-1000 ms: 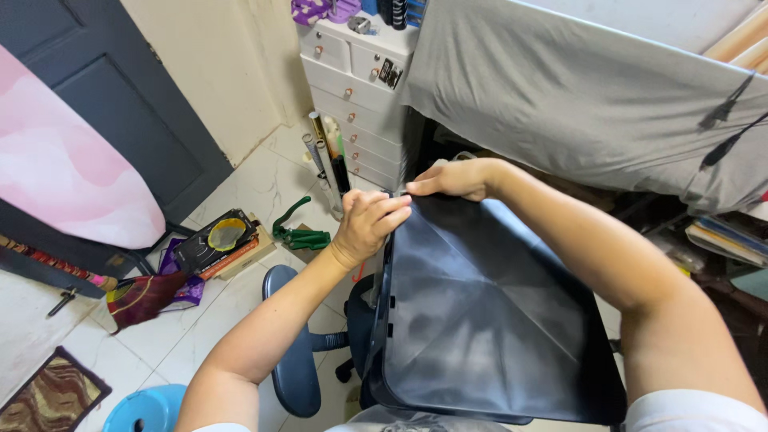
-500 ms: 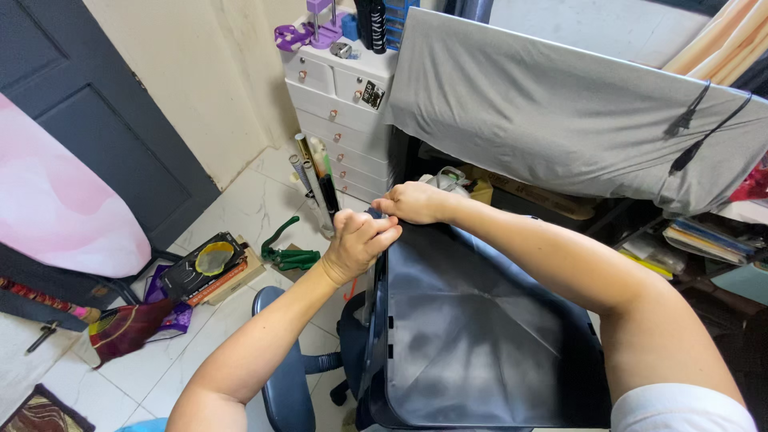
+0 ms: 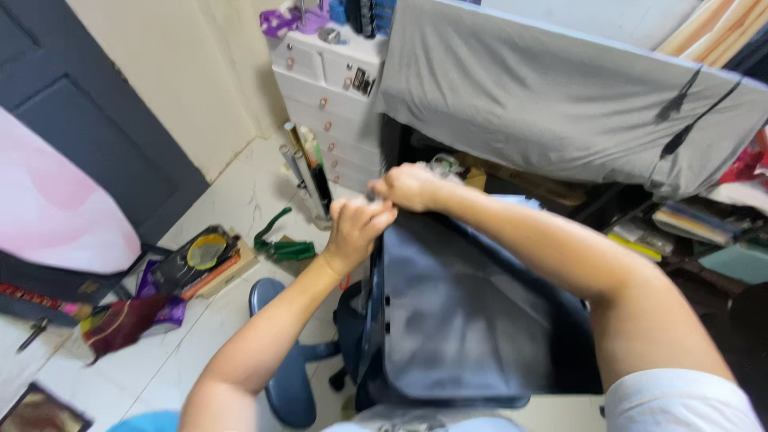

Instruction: The person assembles a black plastic shelving unit by stacking trays and securing them with clips. They handle multiple trays, aligning edges and snapping them together, then attach vertical support pieces and fasten them with plastic clips.

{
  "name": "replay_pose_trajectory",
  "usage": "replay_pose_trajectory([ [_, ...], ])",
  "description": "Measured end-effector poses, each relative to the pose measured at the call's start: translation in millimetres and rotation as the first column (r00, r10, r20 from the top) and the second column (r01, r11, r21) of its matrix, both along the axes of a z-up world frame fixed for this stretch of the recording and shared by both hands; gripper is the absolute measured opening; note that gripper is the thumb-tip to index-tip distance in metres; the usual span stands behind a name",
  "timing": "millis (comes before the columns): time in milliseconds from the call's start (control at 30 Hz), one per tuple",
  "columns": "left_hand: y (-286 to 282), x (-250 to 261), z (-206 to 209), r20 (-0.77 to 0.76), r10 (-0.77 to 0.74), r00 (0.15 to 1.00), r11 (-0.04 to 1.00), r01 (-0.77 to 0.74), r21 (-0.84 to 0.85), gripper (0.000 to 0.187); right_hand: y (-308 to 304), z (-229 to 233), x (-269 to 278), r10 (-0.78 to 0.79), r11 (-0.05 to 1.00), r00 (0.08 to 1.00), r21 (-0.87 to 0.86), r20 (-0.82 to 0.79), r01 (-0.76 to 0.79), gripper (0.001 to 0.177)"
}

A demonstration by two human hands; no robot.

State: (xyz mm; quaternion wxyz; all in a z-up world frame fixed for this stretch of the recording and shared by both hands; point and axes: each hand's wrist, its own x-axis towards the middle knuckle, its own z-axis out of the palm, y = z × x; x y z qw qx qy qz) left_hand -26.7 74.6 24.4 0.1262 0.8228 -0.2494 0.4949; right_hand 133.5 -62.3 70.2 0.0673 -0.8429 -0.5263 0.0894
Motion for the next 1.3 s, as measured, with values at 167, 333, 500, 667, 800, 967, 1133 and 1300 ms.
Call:
replay_pose_trajectory([
  [167,-6.9,-45.8,22.5,-0.339,-0.309,0.889,0.861,0.11,-0.496,0.04,-17.4,15.7,-11.4,-0.071,0.917,0.993,0.399,0.093,0.028,0.028],
  [333,-17.7,-143.6,35.6,-0.356,-0.85,0.389,0.489,0.33,-0.807,0.062,-26.7,69.6,-56.4,-0.047,0.843,0.982,0.535,0.185,-0.061,0.022],
  [500,-33.9,-138.8,23.8,-0.384,-0.385,0.84,0.905,0.261,-0.336,0.057,-84.5,127.8,-161.7,0.111,0.913,0.989,0.382,0.094,-0.139,0.018],
  [667,-35.4,-105.1,26.2,-0.336,-0.512,0.79,0.839,0.378,-0.391,0.057,-118.9,129.9,-264.9,0.007,0.942,0.968,0.322,0.253,-0.091,0.047],
  [800,-63.3,-74.0,38.6,-0.315,-0.54,0.781,0.833,0.441,-0.335,0.055,-130.9,98.3,-262.4,-0.273,0.848,0.865,0.531,0.421,0.009,0.041],
  [967,-77.1,-30.6,51.6,-0.35,-0.762,0.545,0.647,0.603,-0.468,0.065,-171.8,77.3,-238.8,-0.421,0.747,0.81,0.662,0.409,0.054,0.027],
  [1133,-79.5,2.9,56.8,-0.386,-0.618,0.685,0.784,0.579,-0.225,0.061,-197.5,65.2,-220.5,-0.474,0.716,0.788,0.693,0.393,0.086,0.029],
  [1300,-92.1,36.8,60.8,-0.373,-0.694,0.616,0.705,0.686,-0.18,0.061,-197.2,52.7,-228.5,-0.63,0.685,0.631,0.707,0.452,0.176,0.032],
])
